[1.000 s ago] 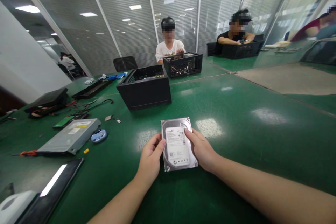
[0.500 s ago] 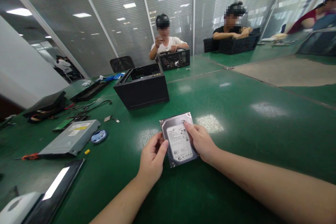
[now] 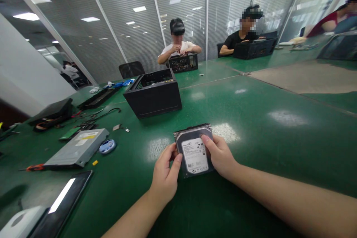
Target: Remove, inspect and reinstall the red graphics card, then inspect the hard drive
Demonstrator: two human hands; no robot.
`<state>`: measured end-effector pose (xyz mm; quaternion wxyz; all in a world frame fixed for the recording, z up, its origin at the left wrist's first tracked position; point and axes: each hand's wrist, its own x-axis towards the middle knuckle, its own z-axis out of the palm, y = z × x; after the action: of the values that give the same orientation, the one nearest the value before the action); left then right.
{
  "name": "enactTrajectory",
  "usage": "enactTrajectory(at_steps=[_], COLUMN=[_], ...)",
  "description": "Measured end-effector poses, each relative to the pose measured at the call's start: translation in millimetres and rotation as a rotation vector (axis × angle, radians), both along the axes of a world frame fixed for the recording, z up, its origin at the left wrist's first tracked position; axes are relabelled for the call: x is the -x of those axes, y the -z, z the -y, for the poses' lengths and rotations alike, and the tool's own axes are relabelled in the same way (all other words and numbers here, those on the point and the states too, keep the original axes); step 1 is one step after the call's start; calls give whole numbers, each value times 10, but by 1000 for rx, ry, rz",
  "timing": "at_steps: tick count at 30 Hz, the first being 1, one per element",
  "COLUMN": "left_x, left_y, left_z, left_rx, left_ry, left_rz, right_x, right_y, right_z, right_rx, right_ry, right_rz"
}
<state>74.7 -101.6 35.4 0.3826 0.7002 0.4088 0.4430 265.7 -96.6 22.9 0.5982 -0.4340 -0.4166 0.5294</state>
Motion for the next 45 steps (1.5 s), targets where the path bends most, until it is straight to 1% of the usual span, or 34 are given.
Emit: enactTrajectory(at_steps=[3, 6, 9, 12, 14, 16, 18, 19, 22, 25, 29, 33, 36, 40, 42, 45], left_x=[-21, -49, -76, -101, -117, -130, -136, -135, -130, -127, -123, -114, -105, -76, -51, -15], left_y=[-25, -50, -33, 22, 51, 64, 68, 71, 96, 129, 142, 141, 133, 91, 68, 48], left_z=[-4, -27, -74, -138, -179, -214, -239, -249, -265, -257, -225, -215, -222, -224, -217, -201], left_rx=[50, 154, 279, 412, 485, 534, 561, 570, 550, 491, 446, 437, 444, 439, 446, 452], left_ry=[-12, -33, -67, -117, -193, -302, -379, -391, -359, -292, -199, -160, -132, -89, -75, -11], left_rz=[22, 96, 219, 388, 495, 578, 644, 675, 754, 794, 770, 730, 668, 537, 438, 267], right_x=[6, 32, 59, 57, 39, 17, 5, 3, 15, 39, 72, 89, 84, 64, 52, 22], right_y=[5, 6, 8, 5, -5, -22, -37, -39, -13, 48, 95, 73, 61, 82, 90, 76], right_z=[-15, -43, -75, -97, -100, -92, -83, -81, -95, -129, -147, -121, -122, -187, -229, -272], right_rx=[7, 76, 192, 280, 287, 272, 251, 242, 249, 272, 277, 261, 261, 302, 314, 328], right_ry=[-12, -52, -102, -242, -350, -441, -500, -509, -462, -366, -233, -190, -144, -90, -75, -75], right_rz=[-9, -76, -247, -453, -532, -576, -606, -609, -579, -529, -482, -446, -435, -480, -511, -549])
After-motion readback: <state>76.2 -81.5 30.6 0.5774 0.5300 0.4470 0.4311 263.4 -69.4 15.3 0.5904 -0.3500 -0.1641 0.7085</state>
